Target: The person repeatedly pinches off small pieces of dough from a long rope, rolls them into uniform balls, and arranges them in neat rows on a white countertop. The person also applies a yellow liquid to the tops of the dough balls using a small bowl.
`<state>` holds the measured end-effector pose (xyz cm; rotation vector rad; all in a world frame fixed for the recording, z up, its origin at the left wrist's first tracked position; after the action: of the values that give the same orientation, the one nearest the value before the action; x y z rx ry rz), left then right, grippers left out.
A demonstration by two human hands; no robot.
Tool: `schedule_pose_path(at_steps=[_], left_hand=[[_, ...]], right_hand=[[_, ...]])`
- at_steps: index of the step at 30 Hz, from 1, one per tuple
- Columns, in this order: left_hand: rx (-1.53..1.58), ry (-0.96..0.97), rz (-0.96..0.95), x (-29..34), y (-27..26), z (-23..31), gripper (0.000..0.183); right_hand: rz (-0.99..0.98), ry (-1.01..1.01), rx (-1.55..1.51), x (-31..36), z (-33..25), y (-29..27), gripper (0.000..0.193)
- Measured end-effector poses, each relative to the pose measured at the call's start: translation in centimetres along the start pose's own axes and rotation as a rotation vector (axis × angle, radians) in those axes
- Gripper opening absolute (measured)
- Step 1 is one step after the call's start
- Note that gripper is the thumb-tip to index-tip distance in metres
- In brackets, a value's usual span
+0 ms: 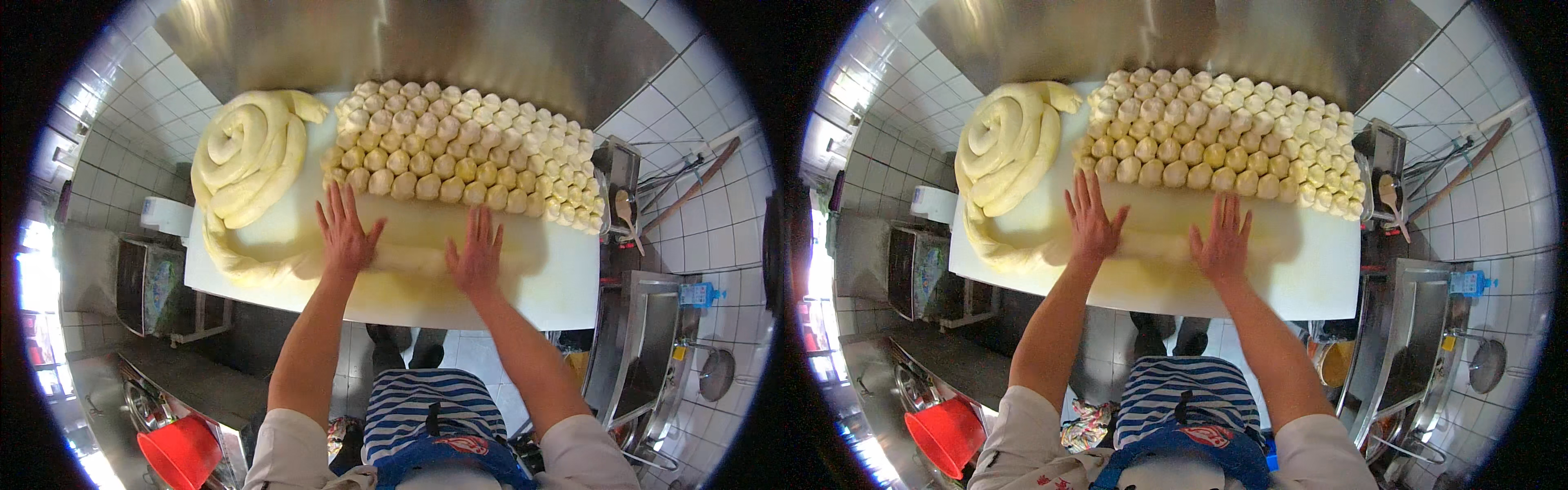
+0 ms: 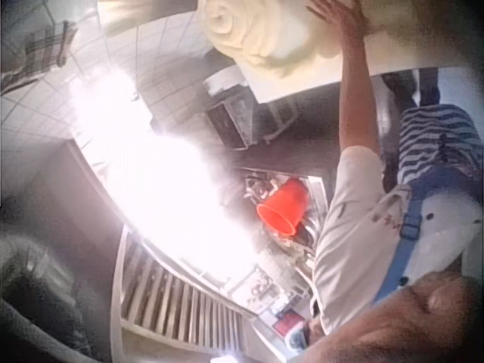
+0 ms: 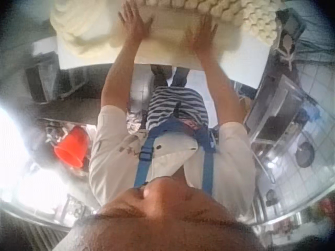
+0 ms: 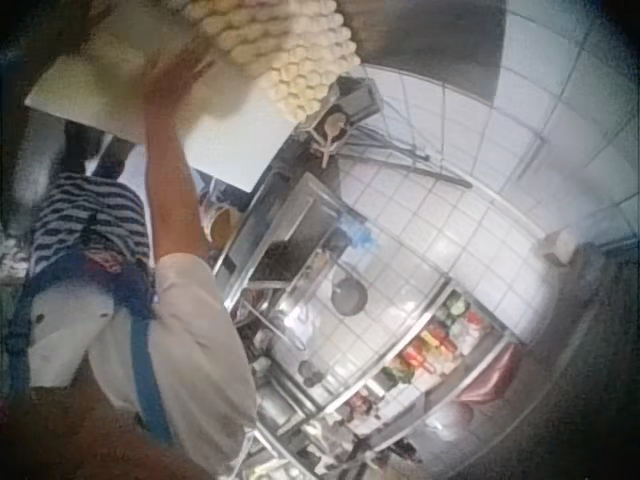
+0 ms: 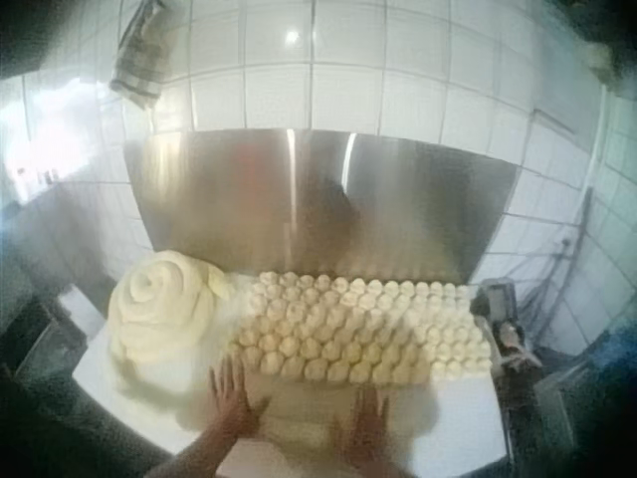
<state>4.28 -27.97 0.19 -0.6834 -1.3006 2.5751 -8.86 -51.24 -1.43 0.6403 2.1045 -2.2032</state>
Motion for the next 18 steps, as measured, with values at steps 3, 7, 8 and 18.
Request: schedule_pose_path(at_steps=[3, 7, 8, 18], left_hand=[[-0.088, -0.165, -0.099, 1.5, 0.4, -0.4, 0.09], [-0.104, -0.113, -0.39, 8.9, -1.9, 1.5, 0.084], [-0.107, -0.073, -0.458, 11.0, -3.0, 1.9, 0.084], [-0.079, 0.045, -0.329, 5.2, -8.0, -9.4, 0.095]], right_hand=[[-0.052, -0.096, -0.018, -0.4, 0.6, -0.4, 0.071], [-0.272, -0.19, -0.021, 4.9, -2.3, -3.7, 0.069], [-0.162, -0.277, -0.056, 6.6, -4.2, -4.8, 0.068], [-0.15, -0.276, -0.107, -0.2, -12.9, -1.5, 0.078]])
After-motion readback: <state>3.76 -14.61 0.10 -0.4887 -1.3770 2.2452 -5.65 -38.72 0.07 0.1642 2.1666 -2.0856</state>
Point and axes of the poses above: each hand's wrist, its own x-axis away from the middle knuckle, its own y-axis out of the palm, z = x × y, the point moved 2 cm from there along -x, towards the middle knuckle, and after that the axes turned 15 degrees about x, right-handed, at the moved point
